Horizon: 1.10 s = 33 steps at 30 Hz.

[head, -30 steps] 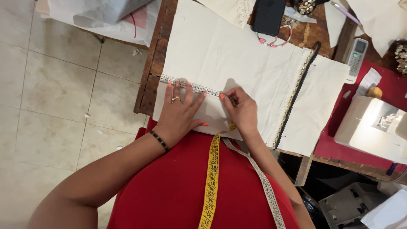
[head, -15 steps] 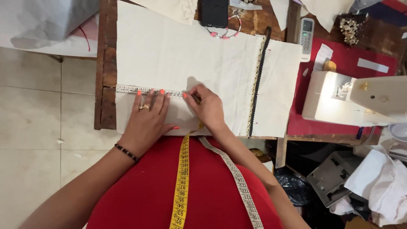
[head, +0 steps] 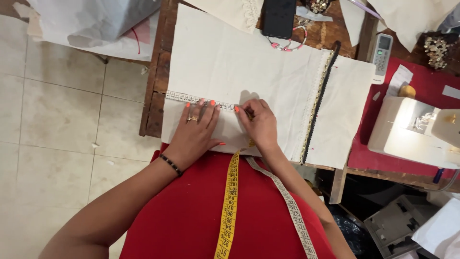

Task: Measuring fabric and pinning a decorative black trim strip onto it in preparation for sewing.

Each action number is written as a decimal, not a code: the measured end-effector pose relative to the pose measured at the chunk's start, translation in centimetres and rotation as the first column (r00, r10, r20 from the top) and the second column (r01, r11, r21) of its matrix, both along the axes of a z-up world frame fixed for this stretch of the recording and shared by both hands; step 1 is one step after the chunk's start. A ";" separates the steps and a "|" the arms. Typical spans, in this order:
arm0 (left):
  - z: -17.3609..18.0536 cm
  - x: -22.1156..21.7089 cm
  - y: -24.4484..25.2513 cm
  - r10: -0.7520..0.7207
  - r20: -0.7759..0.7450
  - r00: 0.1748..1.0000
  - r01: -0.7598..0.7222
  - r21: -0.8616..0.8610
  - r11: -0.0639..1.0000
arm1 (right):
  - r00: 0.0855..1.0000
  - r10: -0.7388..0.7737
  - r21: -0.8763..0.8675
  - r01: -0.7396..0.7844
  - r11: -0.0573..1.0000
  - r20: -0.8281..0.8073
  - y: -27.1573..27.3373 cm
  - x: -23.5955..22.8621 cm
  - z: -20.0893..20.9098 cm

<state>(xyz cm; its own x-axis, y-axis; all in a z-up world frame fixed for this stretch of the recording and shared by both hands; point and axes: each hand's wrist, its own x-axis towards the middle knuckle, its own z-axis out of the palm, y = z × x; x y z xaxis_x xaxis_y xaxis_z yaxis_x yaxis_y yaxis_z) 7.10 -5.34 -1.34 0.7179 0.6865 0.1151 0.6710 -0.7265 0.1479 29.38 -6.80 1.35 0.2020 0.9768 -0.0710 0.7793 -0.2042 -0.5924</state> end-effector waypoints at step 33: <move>-0.6 -0.3 0.3 -0.014 0.153 0.988 0.000 0.092 0.996 | 1.000 -0.001 -0.003 0.001 1.000 -0.020 -0.1 0.3 -0.3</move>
